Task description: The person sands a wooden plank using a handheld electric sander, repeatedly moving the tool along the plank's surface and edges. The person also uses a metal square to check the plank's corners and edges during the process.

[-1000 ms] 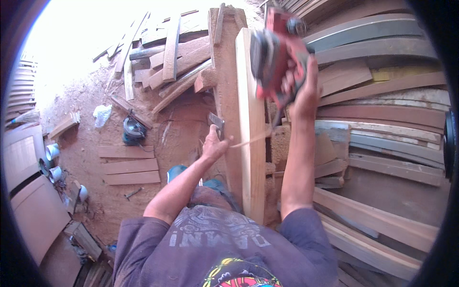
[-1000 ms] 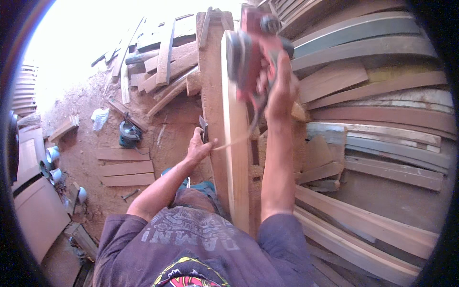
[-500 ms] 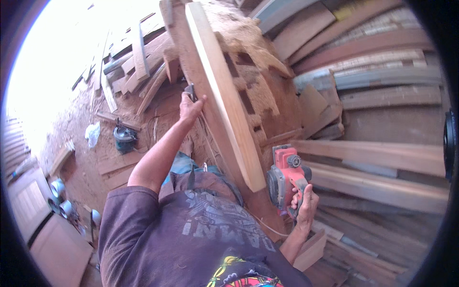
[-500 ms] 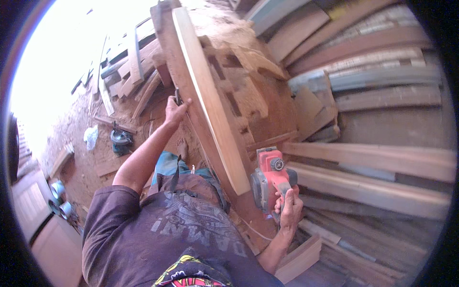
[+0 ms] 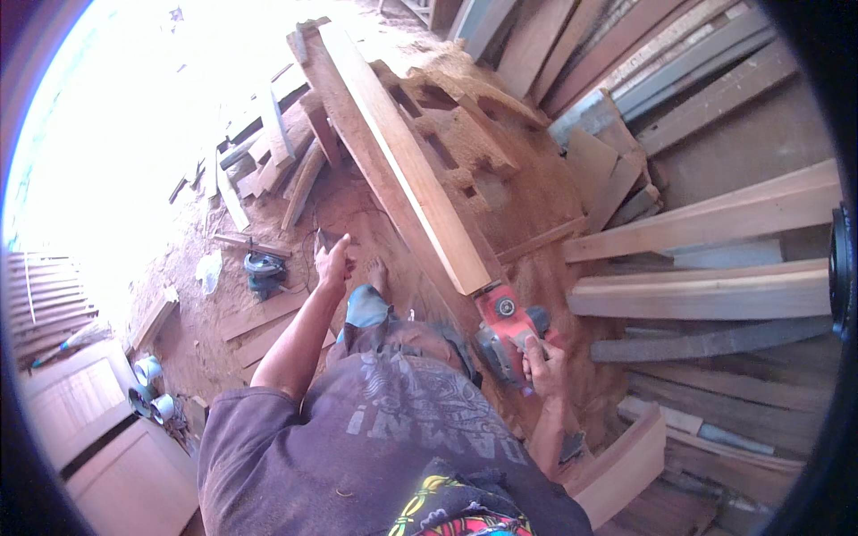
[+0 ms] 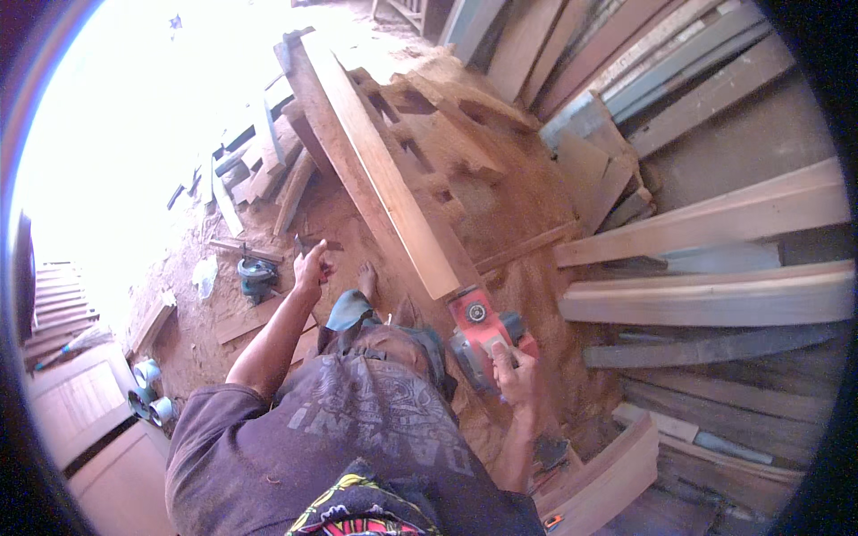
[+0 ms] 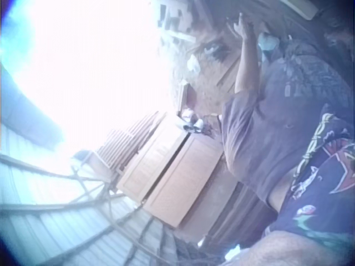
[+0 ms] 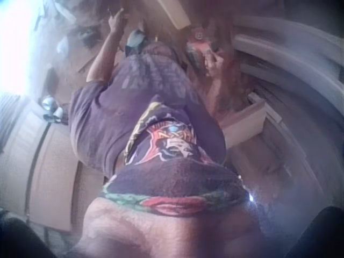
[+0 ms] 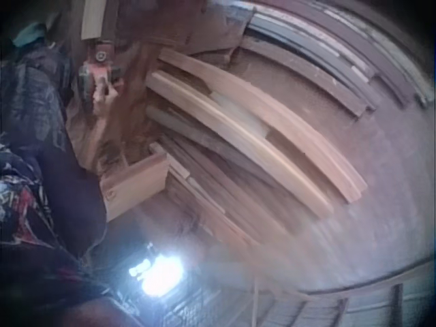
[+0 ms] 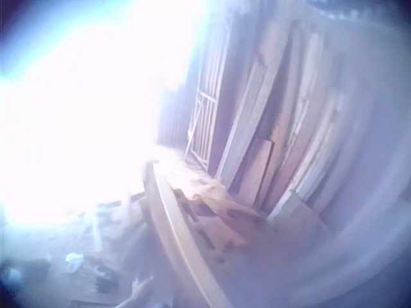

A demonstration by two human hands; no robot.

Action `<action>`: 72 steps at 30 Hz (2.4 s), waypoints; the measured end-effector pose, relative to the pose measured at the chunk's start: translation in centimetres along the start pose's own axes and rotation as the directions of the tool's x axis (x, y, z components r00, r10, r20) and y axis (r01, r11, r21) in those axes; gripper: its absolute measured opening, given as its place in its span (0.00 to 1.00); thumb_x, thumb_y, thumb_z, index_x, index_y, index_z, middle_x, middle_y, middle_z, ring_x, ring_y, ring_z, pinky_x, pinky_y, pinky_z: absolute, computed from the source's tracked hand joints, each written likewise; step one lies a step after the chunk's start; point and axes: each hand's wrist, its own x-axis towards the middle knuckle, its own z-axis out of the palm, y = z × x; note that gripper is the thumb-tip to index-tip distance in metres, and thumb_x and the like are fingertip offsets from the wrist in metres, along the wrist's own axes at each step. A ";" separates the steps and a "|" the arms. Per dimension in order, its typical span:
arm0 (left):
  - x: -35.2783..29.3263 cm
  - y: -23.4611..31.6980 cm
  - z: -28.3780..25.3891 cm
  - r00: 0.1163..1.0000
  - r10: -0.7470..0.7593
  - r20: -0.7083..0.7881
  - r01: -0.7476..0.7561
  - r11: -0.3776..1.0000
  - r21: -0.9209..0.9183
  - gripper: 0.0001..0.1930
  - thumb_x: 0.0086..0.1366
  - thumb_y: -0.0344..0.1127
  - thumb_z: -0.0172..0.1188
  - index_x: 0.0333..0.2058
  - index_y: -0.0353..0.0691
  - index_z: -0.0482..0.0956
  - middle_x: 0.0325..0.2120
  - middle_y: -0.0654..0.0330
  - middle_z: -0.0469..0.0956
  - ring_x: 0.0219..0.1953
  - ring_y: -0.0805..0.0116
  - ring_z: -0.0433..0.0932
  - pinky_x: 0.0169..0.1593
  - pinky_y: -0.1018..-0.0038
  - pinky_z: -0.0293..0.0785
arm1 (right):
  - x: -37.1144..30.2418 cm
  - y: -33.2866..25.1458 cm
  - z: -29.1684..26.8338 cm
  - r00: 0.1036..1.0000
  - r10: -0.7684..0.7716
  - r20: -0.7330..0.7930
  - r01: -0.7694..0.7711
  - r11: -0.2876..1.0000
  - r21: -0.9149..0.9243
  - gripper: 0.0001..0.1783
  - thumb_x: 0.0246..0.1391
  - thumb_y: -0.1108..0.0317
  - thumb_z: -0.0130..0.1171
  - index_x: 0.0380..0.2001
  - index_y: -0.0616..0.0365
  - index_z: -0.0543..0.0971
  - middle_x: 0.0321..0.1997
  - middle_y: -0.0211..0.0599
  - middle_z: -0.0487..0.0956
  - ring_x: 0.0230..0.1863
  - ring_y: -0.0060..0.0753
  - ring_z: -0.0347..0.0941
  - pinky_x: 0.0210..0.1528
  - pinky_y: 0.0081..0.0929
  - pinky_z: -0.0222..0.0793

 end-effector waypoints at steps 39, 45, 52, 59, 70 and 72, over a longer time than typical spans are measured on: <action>-16.2 10.9 6.3 0.550 0.197 0.811 -0.119 0.980 -0.157 0.27 0.74 0.52 0.68 0.59 0.36 0.78 0.43 0.59 0.83 0.41 0.69 0.85 0.42 0.69 0.84 | 2.6 -23.7 11.8 0.637 -0.768 0.065 0.734 0.579 -0.355 0.49 0.55 0.62 0.79 0.75 0.66 0.66 0.66 0.60 0.79 0.67 0.49 0.78 0.68 0.43 0.74; -20.8 24.2 5.1 0.600 0.450 0.662 -0.335 0.892 -0.303 0.27 0.74 0.54 0.69 0.57 0.38 0.74 0.43 0.60 0.85 0.40 0.73 0.87 0.42 0.76 0.83 | 2.9 -32.1 14.3 0.453 -0.891 -0.010 0.888 0.450 0.096 0.45 0.56 0.64 0.80 0.69 0.67 0.66 0.59 0.49 0.80 0.59 0.40 0.80 0.62 0.38 0.78; -20.9 26.7 4.5 0.575 0.563 0.594 -0.390 0.826 -0.406 0.27 0.75 0.56 0.67 0.54 0.37 0.73 0.42 0.58 0.87 0.42 0.71 0.89 0.42 0.76 0.81 | 3.3 -35.7 16.3 0.376 -0.920 -0.114 0.922 0.359 0.145 0.37 0.56 0.69 0.75 0.65 0.67 0.69 0.52 0.49 0.82 0.51 0.38 0.83 0.53 0.36 0.81; -20.3 27.0 4.4 0.615 0.560 0.555 -0.380 0.827 -0.413 0.26 0.77 0.55 0.65 0.55 0.37 0.74 0.43 0.56 0.87 0.42 0.71 0.88 0.43 0.76 0.80 | 2.8 -36.8 16.9 0.406 -0.909 -0.097 0.912 0.396 0.110 0.34 0.58 0.69 0.75 0.62 0.67 0.70 0.50 0.43 0.83 0.49 0.32 0.84 0.51 0.31 0.83; -20.2 27.2 3.6 0.612 0.572 0.546 -0.366 0.817 -0.446 0.24 0.78 0.52 0.64 0.57 0.36 0.74 0.46 0.57 0.85 0.45 0.70 0.86 0.48 0.72 0.83 | 2.2 -37.3 17.8 0.339 -0.937 -0.085 0.939 0.331 0.092 0.41 0.56 0.72 0.75 0.67 0.66 0.65 0.55 0.57 0.82 0.54 0.51 0.85 0.57 0.42 0.84; -19.9 27.1 3.4 0.607 0.574 0.550 -0.368 0.816 -0.446 0.25 0.78 0.52 0.64 0.57 0.36 0.74 0.46 0.57 0.85 0.45 0.70 0.86 0.49 0.72 0.82 | 2.2 -37.4 17.9 0.351 -0.933 -0.083 0.934 0.344 0.095 0.41 0.56 0.69 0.76 0.67 0.68 0.66 0.55 0.55 0.82 0.54 0.45 0.84 0.58 0.39 0.83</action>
